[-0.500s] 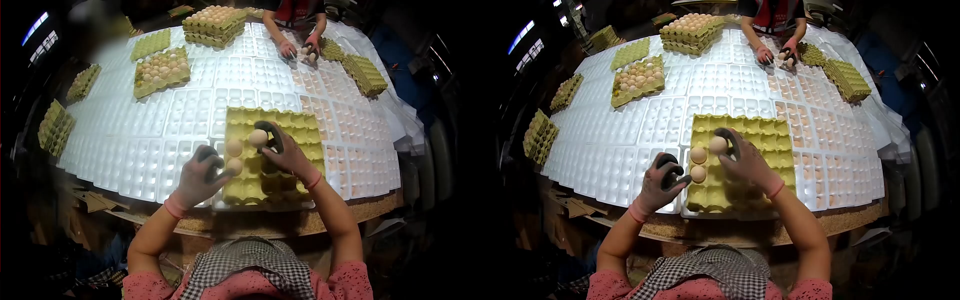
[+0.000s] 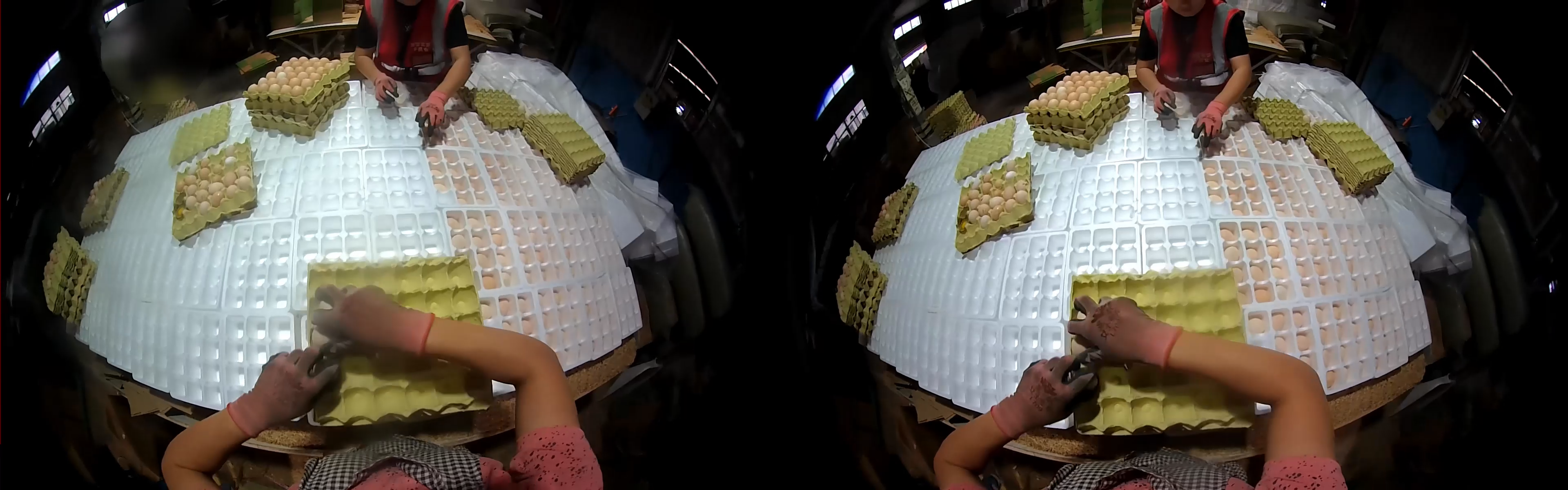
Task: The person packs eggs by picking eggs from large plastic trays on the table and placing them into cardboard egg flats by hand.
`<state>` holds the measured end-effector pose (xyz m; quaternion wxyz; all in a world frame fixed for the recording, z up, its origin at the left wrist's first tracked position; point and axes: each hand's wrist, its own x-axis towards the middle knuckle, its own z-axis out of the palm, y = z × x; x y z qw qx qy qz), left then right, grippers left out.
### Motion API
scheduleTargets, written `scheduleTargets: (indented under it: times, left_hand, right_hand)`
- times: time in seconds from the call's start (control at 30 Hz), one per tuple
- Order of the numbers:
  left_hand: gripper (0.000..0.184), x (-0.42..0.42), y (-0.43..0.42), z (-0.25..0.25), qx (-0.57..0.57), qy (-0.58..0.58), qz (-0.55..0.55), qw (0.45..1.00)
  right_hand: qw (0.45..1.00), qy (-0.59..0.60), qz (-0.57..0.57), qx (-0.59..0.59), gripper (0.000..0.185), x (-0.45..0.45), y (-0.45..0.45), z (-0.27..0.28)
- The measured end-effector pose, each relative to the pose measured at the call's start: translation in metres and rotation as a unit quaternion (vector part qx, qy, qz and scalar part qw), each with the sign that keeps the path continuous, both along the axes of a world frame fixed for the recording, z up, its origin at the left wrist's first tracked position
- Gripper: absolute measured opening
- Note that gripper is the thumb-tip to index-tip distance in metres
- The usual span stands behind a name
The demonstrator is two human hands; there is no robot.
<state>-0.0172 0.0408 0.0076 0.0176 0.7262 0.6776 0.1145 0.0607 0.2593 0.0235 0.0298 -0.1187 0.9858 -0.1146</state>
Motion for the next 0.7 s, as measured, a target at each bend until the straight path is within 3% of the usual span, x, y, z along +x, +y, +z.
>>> scheduleTargets:
  times: [0.07,0.13,0.2,0.27,0.33,0.4,0.47,0.5,0.53,0.63,0.67,0.7]
  left_hand:
    - [0.032,-0.005,-0.005,0.0,-0.04,-0.028,-0.012,0.999]
    - [0.034,-0.008,-0.005,-0.003,-0.067,-0.016,-0.039,0.997]
    - [0.037,-0.014,0.006,0.014,-0.086,-0.097,-0.004,0.992]
    - [0.047,-0.029,0.035,0.05,-0.065,-0.22,0.017,0.973]
    - [0.059,-0.053,0.074,0.065,-0.01,-0.264,-0.023,0.964]
    - [0.058,-0.076,0.132,0.058,0.013,-0.274,-0.024,0.961]
    - [0.055,-0.091,0.198,0.032,-0.008,-0.274,0.004,0.962]
    - [0.055,-0.095,0.225,0.013,-0.021,-0.252,0.017,0.967]
    - [0.053,-0.103,0.249,-0.012,-0.041,-0.237,-0.003,0.971]
    - [0.038,-0.118,0.303,-0.083,-0.144,-0.106,-0.033,0.983]
    - [0.035,-0.12,0.316,-0.092,-0.187,-0.074,-0.029,0.979]
    - [0.033,-0.12,0.326,-0.095,-0.148,-0.118,-0.002,0.982]
  right_hand:
    - [0.97,0.078,-0.093,-0.21,0.045,0.018,0.047,0.013]
    - [0.923,0.11,-0.28,-0.241,0.05,0.024,0.116,0.01]
    - [0.913,0.064,-0.373,-0.154,0.046,0.021,0.176,-0.02]
    - [0.911,-0.064,-0.392,-0.11,0.048,0.009,0.204,-0.058]
    - [0.922,-0.147,-0.345,-0.094,0.049,0.008,0.216,-0.106]
    - [0.935,-0.101,-0.328,-0.089,0.044,0.002,0.235,-0.133]
    - [0.935,0.019,-0.332,-0.125,0.038,-0.004,0.24,-0.101]
    - [0.868,0.066,-0.432,-0.237,0.031,-0.015,0.242,-0.096]
    - [0.867,0.066,-0.435,-0.236,0.031,-0.018,0.246,-0.11]
    - [0.946,0.114,-0.298,-0.058,0.03,-0.016,0.262,-0.171]
    - [0.945,0.114,-0.302,-0.061,0.03,-0.009,0.263,-0.17]
    - [0.915,0.14,-0.342,-0.165,0.03,-0.001,0.261,-0.162]
